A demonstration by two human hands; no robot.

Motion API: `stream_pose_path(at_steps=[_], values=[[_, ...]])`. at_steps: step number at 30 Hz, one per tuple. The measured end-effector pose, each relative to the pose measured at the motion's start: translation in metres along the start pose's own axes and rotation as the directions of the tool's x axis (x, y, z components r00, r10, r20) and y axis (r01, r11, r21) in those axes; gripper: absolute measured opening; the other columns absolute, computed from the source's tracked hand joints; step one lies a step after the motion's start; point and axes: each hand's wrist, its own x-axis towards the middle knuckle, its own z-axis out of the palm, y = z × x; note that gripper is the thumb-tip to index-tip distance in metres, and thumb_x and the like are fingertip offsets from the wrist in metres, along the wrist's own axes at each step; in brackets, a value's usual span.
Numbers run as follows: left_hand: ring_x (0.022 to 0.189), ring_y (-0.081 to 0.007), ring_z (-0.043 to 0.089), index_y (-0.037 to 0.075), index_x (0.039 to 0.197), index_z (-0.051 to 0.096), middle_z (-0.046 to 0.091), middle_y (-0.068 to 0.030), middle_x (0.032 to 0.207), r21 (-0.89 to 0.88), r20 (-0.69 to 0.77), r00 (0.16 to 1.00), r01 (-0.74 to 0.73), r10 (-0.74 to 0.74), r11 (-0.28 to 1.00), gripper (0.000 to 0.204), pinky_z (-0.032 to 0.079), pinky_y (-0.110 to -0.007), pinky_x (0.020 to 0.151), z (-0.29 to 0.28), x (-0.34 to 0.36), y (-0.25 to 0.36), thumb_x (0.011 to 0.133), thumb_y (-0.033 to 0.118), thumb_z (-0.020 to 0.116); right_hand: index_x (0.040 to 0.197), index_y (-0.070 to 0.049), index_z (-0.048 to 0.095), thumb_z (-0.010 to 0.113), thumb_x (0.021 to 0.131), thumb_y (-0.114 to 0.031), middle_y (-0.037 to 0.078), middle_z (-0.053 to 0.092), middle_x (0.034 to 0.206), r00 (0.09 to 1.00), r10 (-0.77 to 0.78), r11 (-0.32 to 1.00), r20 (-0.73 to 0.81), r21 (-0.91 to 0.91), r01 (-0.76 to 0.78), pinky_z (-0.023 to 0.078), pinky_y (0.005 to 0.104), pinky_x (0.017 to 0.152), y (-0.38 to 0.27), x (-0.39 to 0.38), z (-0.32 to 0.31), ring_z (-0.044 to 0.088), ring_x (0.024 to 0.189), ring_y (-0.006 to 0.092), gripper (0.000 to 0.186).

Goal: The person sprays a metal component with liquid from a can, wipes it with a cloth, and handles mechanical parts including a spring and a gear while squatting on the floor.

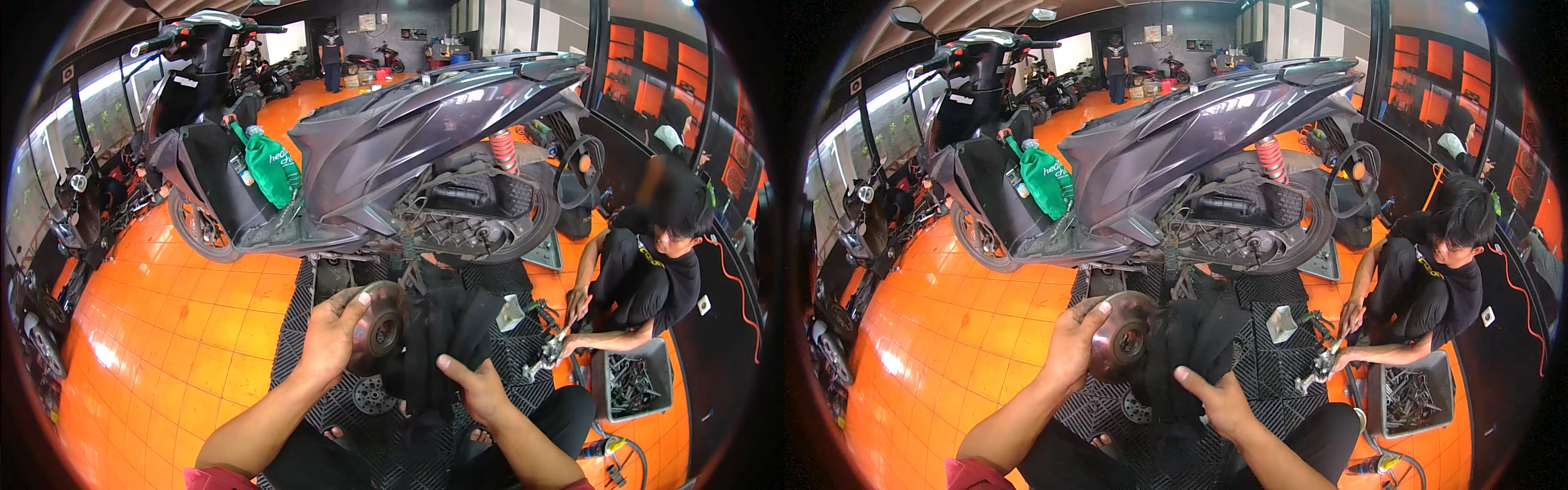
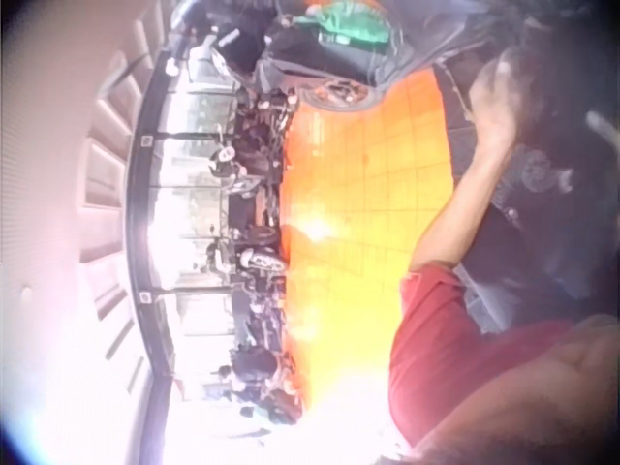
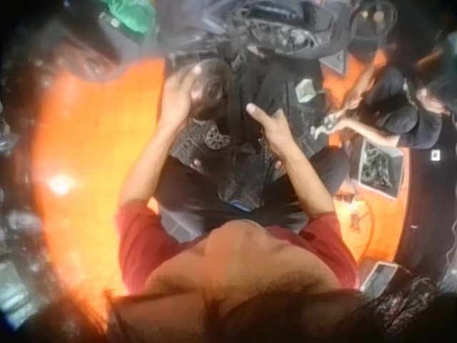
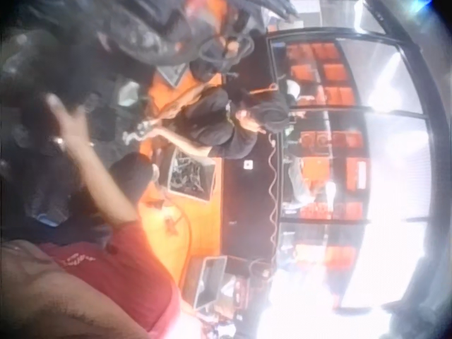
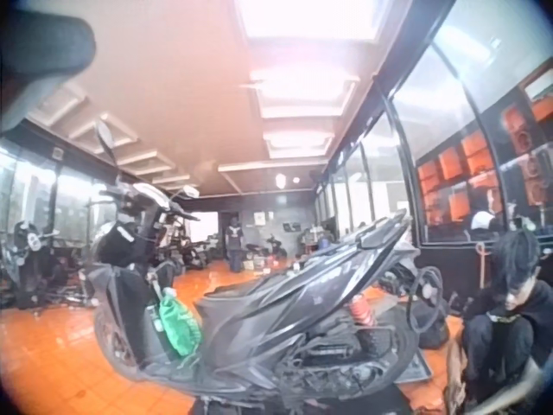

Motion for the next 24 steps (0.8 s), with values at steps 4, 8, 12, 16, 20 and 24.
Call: stream_pose_path(at_steps=[4, 8, 12, 16, 20, 24], values=[[0.097, -0.0170, 0.063, -0.007, 0.122, 0.060, 0.068, -0.0120, 0.108, 0.022, 0.039, 0.999, 0.028, -0.029, 0.999, 0.038, 0.051, -0.030, 0.088, 0.006, -0.001, 0.001, 0.100, 0.023, 0.059, 0.131, 0.005, 0.056, 0.069, 0.095, -0.020, 0.010, 0.063, 0.129, 0.995, 0.046, 0.963, 0.085, -0.268, -0.021, 0.046, 0.0328, 0.099, -0.001, -0.003, 0.003, 0.058, 0.117, 0.0172, 0.046], [0.096, -0.0155, 0.063, -0.007, 0.122, 0.061, 0.069, -0.0112, 0.107, 0.136, 0.103, 0.994, 0.019, -0.033, 0.991, 0.037, 0.050, -0.029, 0.087, 0.017, -0.004, -0.008, 0.100, 0.022, 0.058, 0.127, -0.001, 0.059, 0.075, 0.086, -0.025, 0.012, 0.067, 0.109, 0.941, -0.117, 0.365, 0.318, -0.867, 0.339, 0.051, 0.0406, 0.085, 0.023, -0.001, -0.009, 0.066, 0.098, 0.0254, 0.049], [0.097, -0.0126, 0.062, -0.008, 0.123, 0.061, 0.071, -0.0102, 0.106, 0.328, 0.196, 0.977, 0.012, -0.081, 0.945, 0.038, 0.048, -0.027, 0.089, 0.021, -0.013, -0.019, 0.101, 0.023, 0.057, 0.119, -0.008, 0.059, 0.078, 0.075, -0.025, 0.011, 0.063, 0.094, 0.894, -0.086, -0.161, 0.440, -0.892, 0.423, 0.051, 0.0423, 0.076, 0.017, -0.002, 0.008, 0.065, 0.087, 0.0289, 0.052], [0.080, -0.0123, 0.063, -0.006, 0.121, 0.064, 0.071, -0.0139, 0.089, 0.500, 0.227, 0.970, -0.037, -0.089, 0.865, 0.042, 0.051, -0.029, 0.073, 0.030, -0.021, -0.032, 0.099, 0.029, 0.060, 0.102, -0.010, 0.067, 0.077, 0.074, -0.026, 0.011, 0.065, 0.084, 0.915, -0.049, -0.276, 0.401, -0.886, 0.373, 0.053, 0.0400, 0.070, 0.037, -0.006, 0.002, 0.067, 0.079, 0.0265, 0.034], [0.069, -0.0112, 0.061, -0.006, 0.120, 0.064, 0.070, -0.0155, 0.078, 0.518, 0.304, 0.953, -0.185, 0.023, 0.835, 0.037, 0.050, -0.030, 0.064, 0.037, -0.033, -0.048, 0.099, 0.024, 0.061, 0.089, -0.005, 0.070, 0.075, 0.078, -0.028, 0.016, 0.070, 0.086, 0.939, 0.062, -0.089, 0.339, -0.935, 0.344, 0.055, 0.0429, 0.070, 0.048, -0.003, -0.003, 0.069, 0.078, 0.0342, 0.025], [0.056, -0.0180, 0.060, -0.005, 0.115, 0.066, 0.066, -0.0163, 0.069, 0.550, 0.333, 0.913, -0.390, 0.234, 0.739, 0.032, 0.048, -0.033, 0.056, 0.040, -0.042, -0.036, 0.098, 0.021, 0.062, 0.099, 0.002, 0.069, 0.072, 0.084, -0.028, 0.020, 0.072, 0.095, 0.967, 0.108, 0.527, 0.229, -0.838, 0.139, 0.057, 0.0419, 0.077, 0.040, -0.004, 0.004, 0.070, 0.085, 0.0369, 0.034]])
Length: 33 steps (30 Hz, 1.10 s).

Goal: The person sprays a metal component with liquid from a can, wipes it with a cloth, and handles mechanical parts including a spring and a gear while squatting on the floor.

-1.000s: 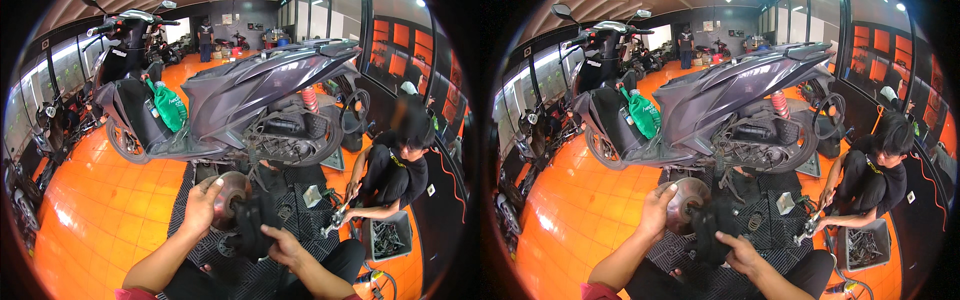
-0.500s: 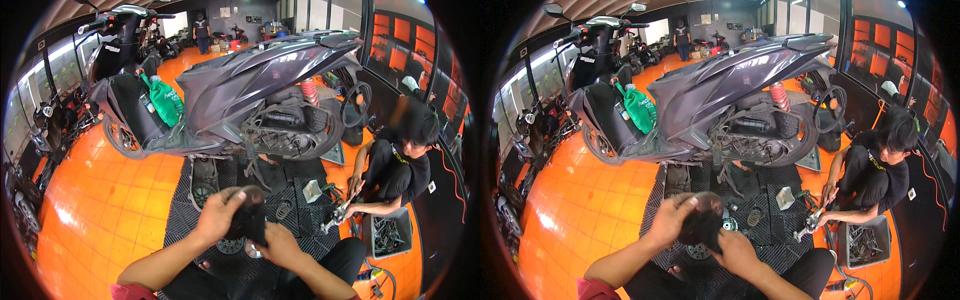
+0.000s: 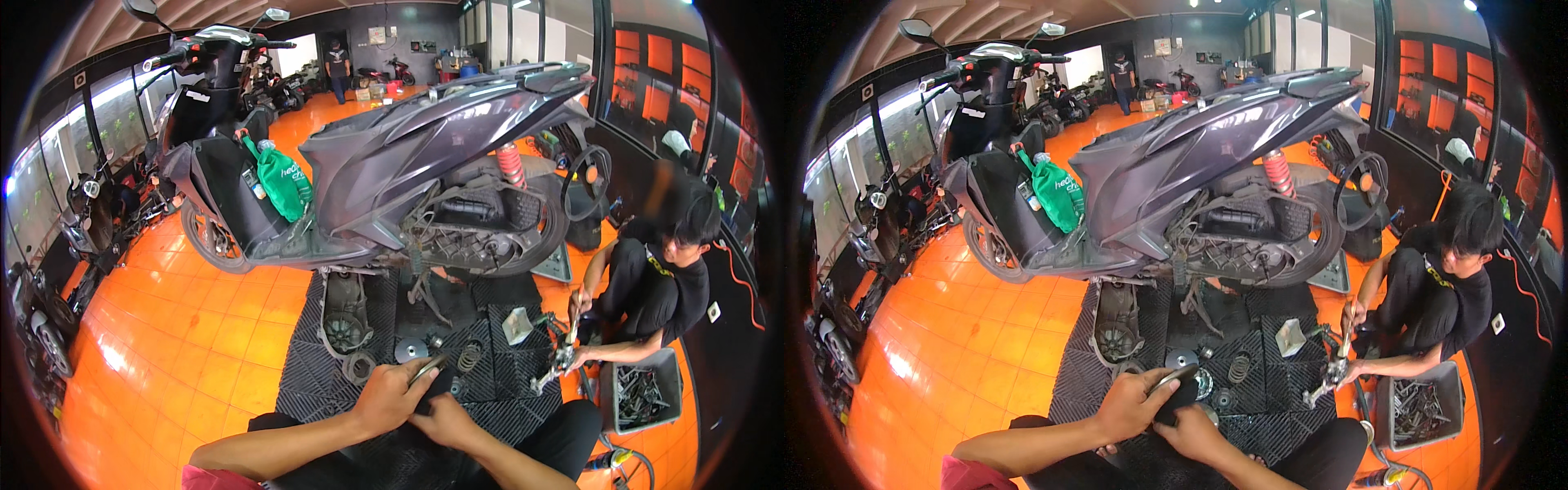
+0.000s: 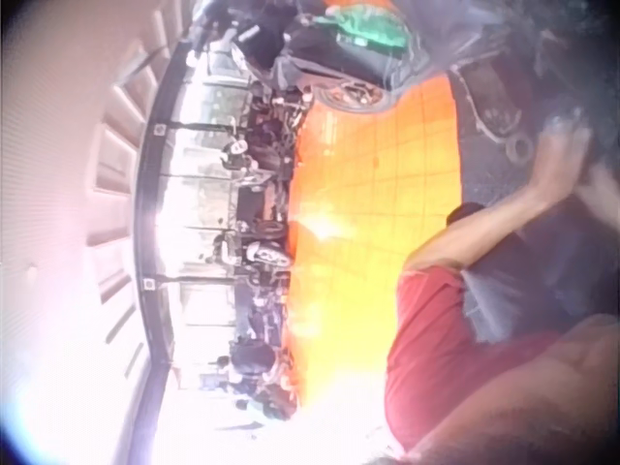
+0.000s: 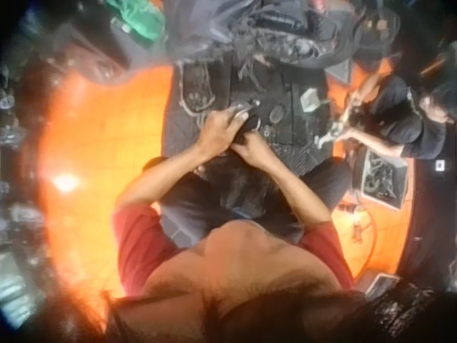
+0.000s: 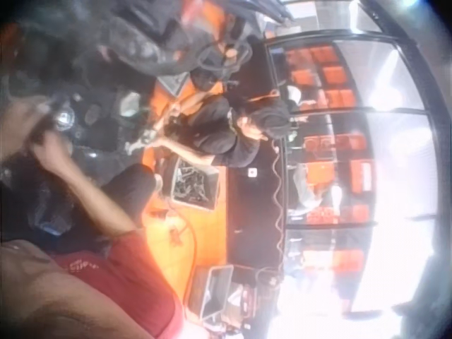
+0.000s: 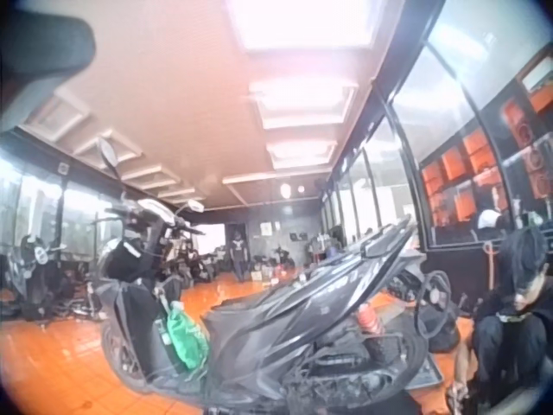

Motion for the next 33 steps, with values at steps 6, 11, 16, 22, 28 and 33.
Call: stream_pose_path(at_steps=[6, 11, 16, 22, 28, 33], values=[[0.078, -0.0316, 0.071, 0.000, 0.110, 0.067, 0.070, -0.0186, 0.096, 0.147, -0.015, 0.847, -0.523, 0.531, 0.839, 0.035, 0.057, -0.037, 0.069, -0.004, 0.008, -0.015, 0.079, 0.013, 0.077, 0.124, 0.007, 0.054, 0.060, 0.090, -0.011, 0.020, 0.065, 0.117, 0.963, 0.178, 0.061, 0.201, 0.975, -0.214, 0.057, 0.0399, 0.089, -0.014, -0.009, -0.019, 0.068, 0.099, 0.0274, 0.039], [0.099, -0.0349, 0.066, 0.008, 0.109, 0.066, 0.055, -0.0149, 0.101, 0.127, -0.064, 0.639, -0.757, 0.767, 0.641, 0.042, 0.057, -0.043, 0.078, -0.013, 0.015, -0.044, 0.069, 0.003, 0.075, 0.136, 0.008, 0.045, 0.056, 0.087, -0.010, 0.024, 0.062, 0.125, 0.989, -0.108, -0.316, 0.100, 0.940, -0.130, 0.053, 0.0443, 0.101, -0.027, -0.034, -0.054, 0.066, 0.109, 0.0338, 0.053], [0.108, -0.0360, 0.061, 0.005, 0.110, 0.064, 0.056, -0.0157, 0.111, 0.132, -0.079, 0.758, -0.636, 0.648, 0.760, 0.049, 0.053, -0.043, 0.087, -0.011, 0.033, -0.019, 0.065, -0.014, 0.063, 0.133, 0.007, 0.050, 0.059, 0.086, -0.007, 0.021, 0.065, 0.122, 0.997, -0.055, -0.233, 0.045, 0.971, -0.057, 0.049, 0.0422, 0.104, -0.016, -0.044, -0.057, 0.064, 0.114, 0.0311, 0.050], [0.107, -0.0297, 0.054, 0.001, 0.118, 0.059, 0.054, -0.0161, 0.116, -0.145, -0.267, 0.894, -0.407, 0.361, 0.902, 0.034, 0.044, -0.038, 0.094, -0.020, 0.023, 0.014, 0.084, 0.007, 0.064, 0.122, 0.001, 0.063, 0.069, 0.087, -0.007, 0.008, 0.069, 0.114, 0.958, 0.068, 0.501, -0.278, 0.840, 0.208, 0.048, 0.0332, 0.096, -0.020, -0.037, -0.061, 0.062, 0.108, 0.0172, 0.037], [0.097, -0.0313, 0.053, 0.008, 0.113, 0.061, 0.057, -0.0092, 0.104, 0.200, -0.029, 0.756, -0.637, 0.654, 0.745, 0.051, 0.037, -0.043, 0.077, 0.005, 0.016, 0.025, 0.069, 0.019, 0.084, 0.114, 0.004, 0.064, 0.064, 0.087, -0.005, 0.010, 0.070, 0.106, 0.952, 0.091, 0.482, -0.292, 0.850, 0.214, 0.053, 0.0333, 0.086, -0.018, -0.040, -0.042, 0.067, 0.091, 0.0192, 0.028], [0.104, -0.0329, 0.053, 0.010, 0.107, 0.063, 0.057, -0.0109, 0.110, 0.061, -0.076, 0.752, -0.653, 0.655, 0.755, 0.047, 0.039, -0.045, 0.087, 0.005, 0.030, -0.026, 0.064, 0.005, 0.079, 0.127, 0.004, 0.054, 0.051, 0.087, -0.009, 0.020, 0.065, 0.117, 0.989, 0.148, -0.200, 0.012, 0.980, 0.018, 0.055, 0.0453, 0.095, -0.020, -0.047, -0.053, 0.067, 0.102, 0.0317, 0.042]])
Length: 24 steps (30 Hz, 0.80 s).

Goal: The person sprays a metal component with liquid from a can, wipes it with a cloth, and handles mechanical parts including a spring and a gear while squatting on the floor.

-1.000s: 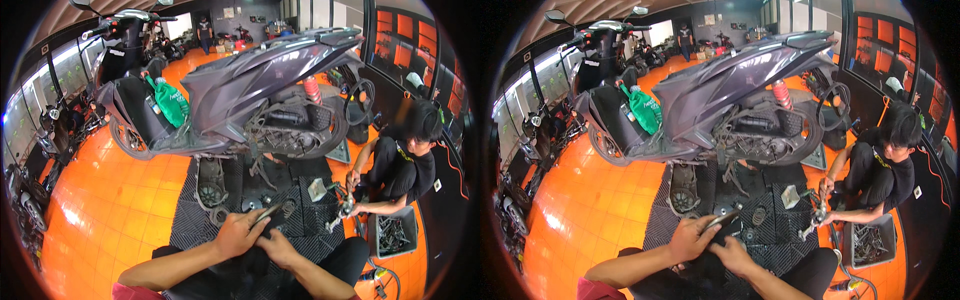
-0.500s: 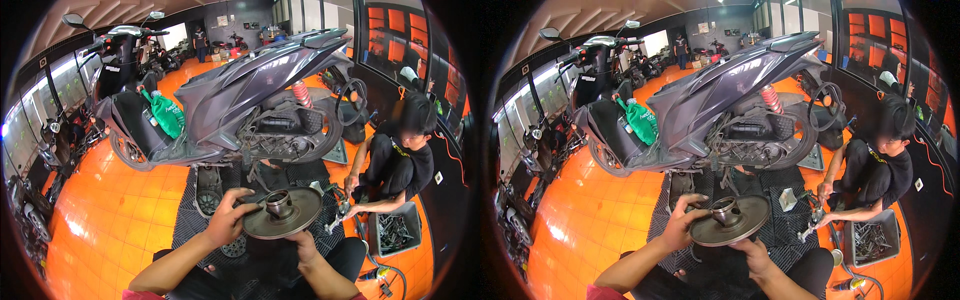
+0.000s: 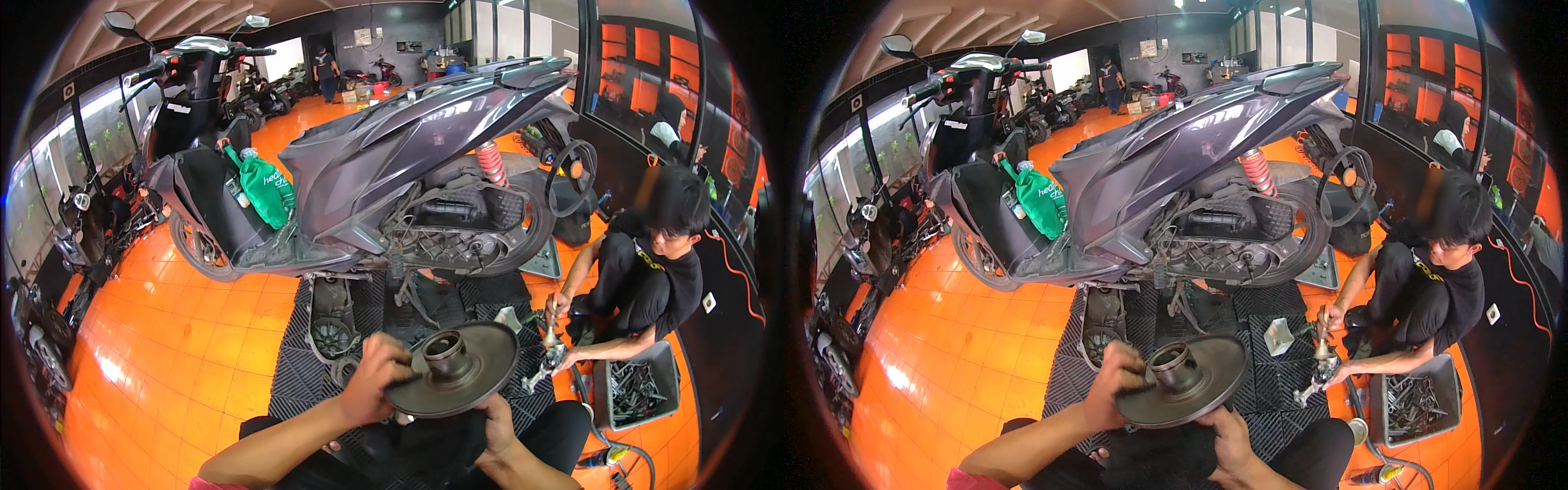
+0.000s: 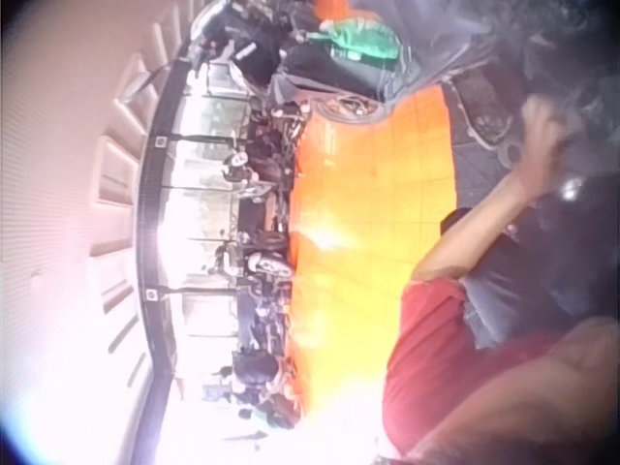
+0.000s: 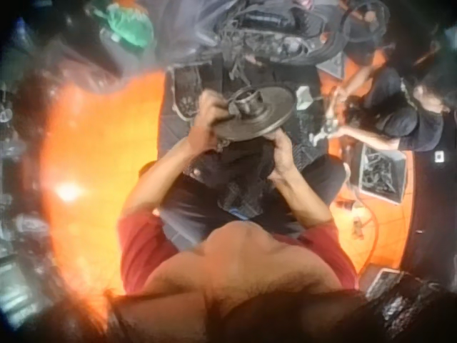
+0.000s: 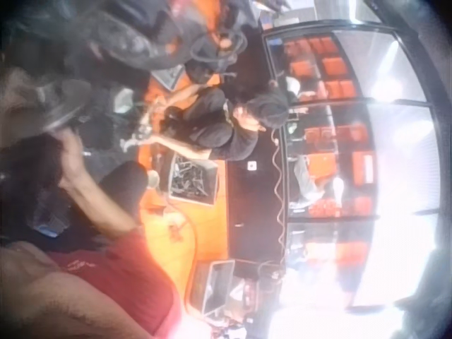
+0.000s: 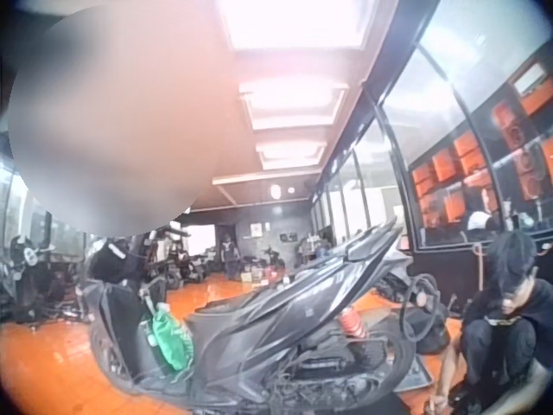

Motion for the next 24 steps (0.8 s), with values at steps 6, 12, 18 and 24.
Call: stream_pose_path(at_steps=[6, 12, 18, 24], values=[[0.120, -0.0306, 0.051, 0.005, 0.111, 0.064, 0.053, -0.0130, 0.125, -0.005, 0.004, 0.928, 0.373, -0.373, 0.928, 0.034, 0.042, -0.038, 0.097, -0.023, 0.029, -0.002, 0.078, -0.003, 0.067, 0.131, 0.006, 0.051, 0.048, 0.090, -0.013, 0.024, 0.063, 0.123, 0.978, -0.035, 0.995, 0.206, 0.097, 0.015, 0.051, 0.0493, 0.102, -0.011, 0.001, 0.003, 0.064, 0.111, 0.0338, 0.045], [0.101, -0.0274, 0.053, 0.006, 0.119, 0.064, 0.056, -0.0105, 0.110, 0.124, 0.010, 0.990, 0.140, -0.142, 0.982, 0.052, 0.040, -0.040, 0.088, -0.032, 0.052, 0.068, 0.077, 0.031, 0.082, 0.127, 0.006, 0.052, 0.056, 0.088, -0.008, 0.020, 0.067, 0.111, 0.998, -0.050, 0.964, 0.029, -0.259, 0.056, 0.061, 0.0408, 0.082, -0.010, 0.005, 0.013, 0.071, 0.092, 0.0302, 0.041], [0.083, -0.0219, 0.062, 0.010, 0.104, 0.068, 0.067, -0.0029, 0.093, 0.077, -0.065, 0.997, -0.025, 0.031, 0.997, 0.039, 0.038, -0.035, 0.076, -0.016, 0.027, 0.039, 0.068, 0.004, 0.082, 0.126, 0.005, 0.053, 0.055, 0.086, -0.019, 0.019, 0.068, 0.110, 0.978, 0.178, 0.984, -0.113, 0.010, -0.178, 0.057, 0.0467, 0.087, -0.009, 0.001, -0.006, 0.070, 0.094, 0.0309, 0.047], [0.088, -0.0233, 0.069, 0.008, 0.120, 0.055, 0.070, -0.0087, 0.096, 0.003, 0.023, 0.966, 0.258, -0.258, 0.966, 0.046, 0.046, -0.033, 0.074, -0.036, 0.013, -0.011, 0.077, -0.002, 0.068, 0.123, 0.009, 0.056, 0.052, 0.086, -0.010, 0.023, 0.070, 0.104, 0.983, 0.176, 0.972, 0.056, 0.150, -0.183, 0.059, 0.0468, 0.085, -0.025, 0.008, 0.001, 0.071, 0.092, 0.0354, 0.041]])
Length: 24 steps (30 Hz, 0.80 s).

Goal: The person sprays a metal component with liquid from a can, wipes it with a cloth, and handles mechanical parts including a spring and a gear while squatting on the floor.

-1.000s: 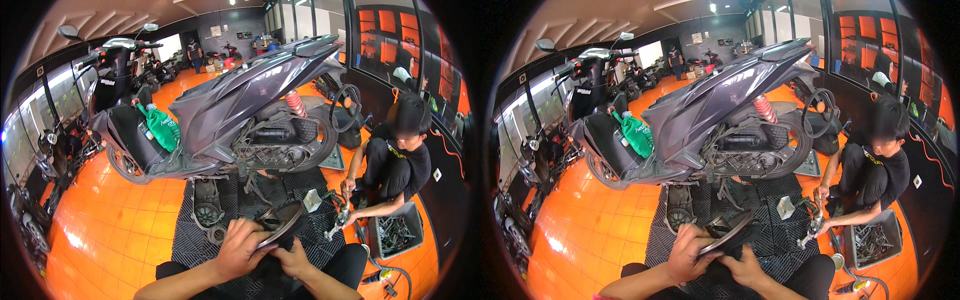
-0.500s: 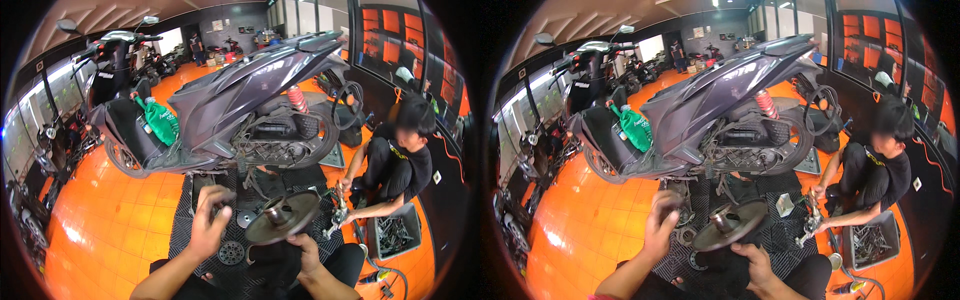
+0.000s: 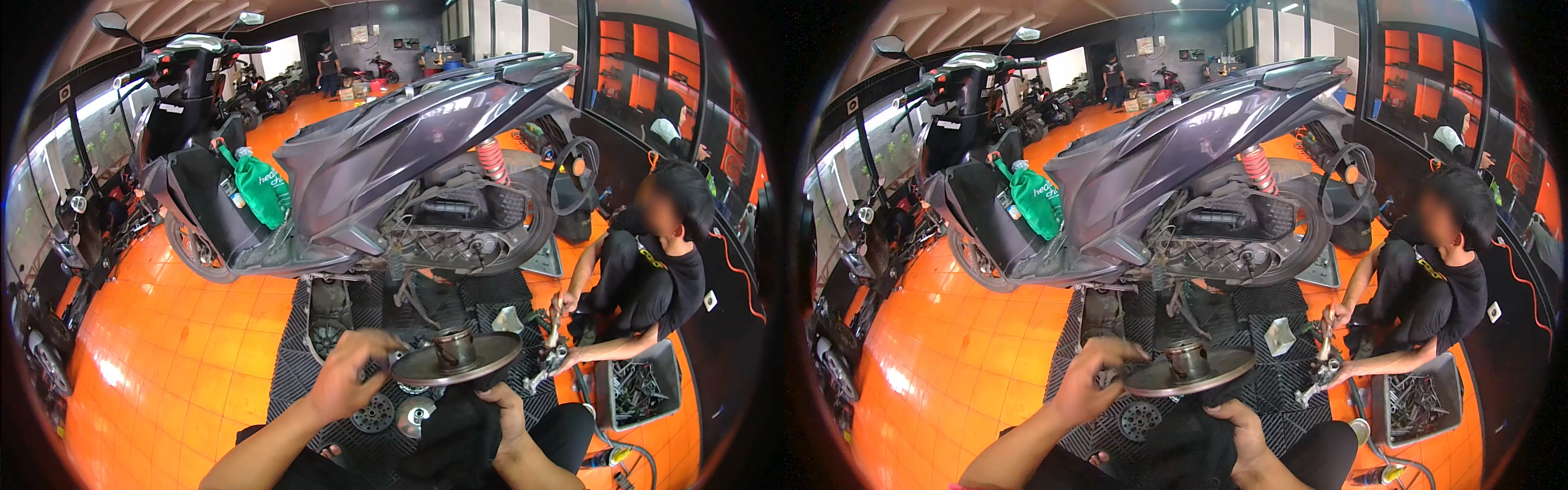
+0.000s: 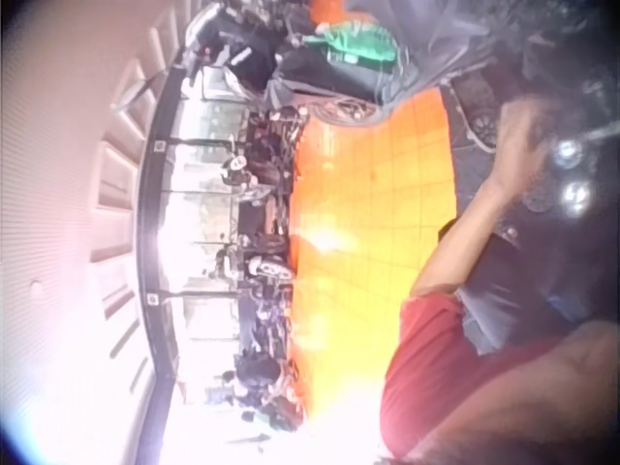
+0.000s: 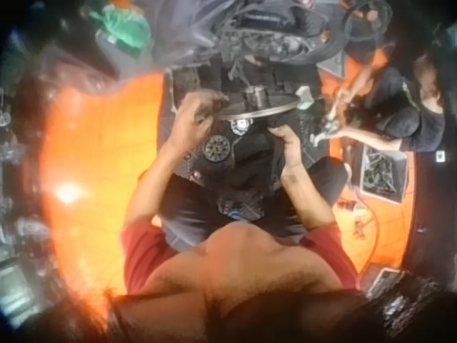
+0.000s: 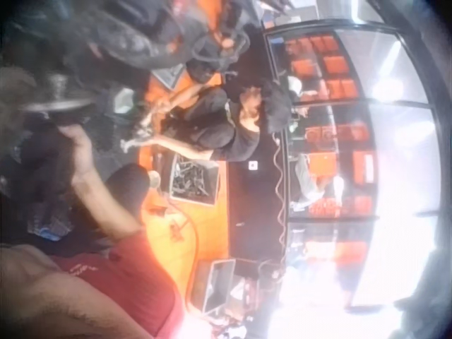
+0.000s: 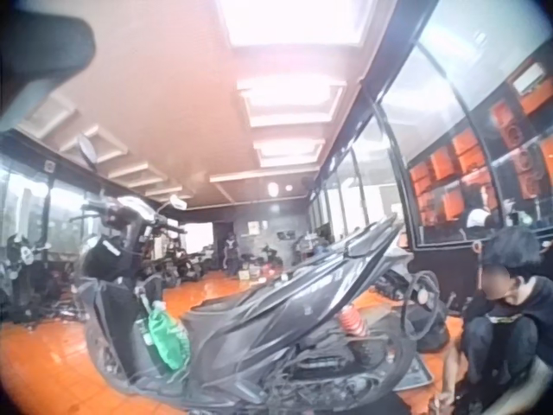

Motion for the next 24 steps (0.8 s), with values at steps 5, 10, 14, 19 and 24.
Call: stream_pose_path(at_steps=[5, 10, 14, 19, 24], values=[[0.087, -0.0204, 0.067, 0.006, 0.126, 0.056, 0.069, -0.0102, 0.097, -0.607, 0.562, 0.361, 0.791, -0.744, -0.075, 0.044, 0.055, -0.036, 0.073, 0.017, -0.001, 0.015, 0.101, 0.042, 0.052, 0.125, 0.008, 0.055, 0.060, 0.083, -0.004, 0.020, 0.070, 0.106, 0.988, -0.152, 0.884, -0.013, -0.449, 0.130, 0.057, 0.0401, 0.088, 0.008, 0.001, 0.003, 0.071, 0.096, 0.0309, 0.044], [0.103, -0.0212, 0.067, -0.001, 0.120, 0.060, 0.069, -0.0132, 0.113, -0.708, 0.534, 0.449, 0.700, -0.716, -0.090, 0.044, 0.055, -0.039, 0.090, 0.019, 0.001, 0.023, 0.101, 0.039, 0.058, 0.128, 0.006, 0.056, 0.072, 0.083, -0.009, 0.015, 0.068, 0.116, 0.999, 0.001, 0.487, -0.033, -0.873, -0.030, 0.048, 0.0332, 0.098, -0.006, 0.001, -0.011, 0.065, 0.106, 0.0217, 0.050], [0.097, -0.0222, 0.068, 0.001, 0.117, 0.060, 0.068, -0.0124, 0.108, -0.796, 0.184, 0.519, 0.576, -0.835, 0.183, 0.040, 0.056, -0.041, 0.090, -0.003, -0.005, 0.014, 0.098, 0.036, 0.062, 0.137, 0.004, 0.050, 0.074, 0.089, -0.020, 0.011, 0.066, 0.121, 0.996, -0.056, 0.466, -0.064, -0.884, -0.031, 0.047, 0.0305, 0.098, -0.014, 0.000, 0.013, 0.061, 0.110, 0.0170, 0.059], [0.107, -0.0238, 0.063, 0.003, 0.118, 0.058, 0.064, -0.0117, 0.118, -0.888, -0.176, 0.498, 0.291, -0.849, 0.355, 0.039, 0.053, -0.042, 0.094, -0.043, 0.003, -0.001, 0.101, 0.038, 0.056, 0.133, 0.007, 0.052, 0.067, 0.092, -0.024, 0.019, 0.065, 0.121, 0.993, -0.076, 0.747, -0.093, -0.664, -0.005, 0.054, 0.0385, 0.094, -0.030, 0.004, -0.012, 0.066, 0.105, 0.0255, 0.054], [0.105, -0.0210, 0.063, -0.001, 0.120, 0.055, 0.064, -0.0129, 0.115, -0.791, -0.381, 0.463, 0.286, -0.800, 0.542, 0.039, 0.050, -0.037, 0.095, -0.057, -0.009, -0.016, 0.102, 0.034, 0.057, 0.117, 0.010, 0.063, 0.057, 0.099, -0.030, 0.027, 0.068, 0.111, 0.906, -0.224, -0.309, -0.360, -0.855, -0.416, 0.055, 0.0465, 0.086, -0.005, 0.069, -0.059, 0.070, 0.099, 0.0356, 0.044]])
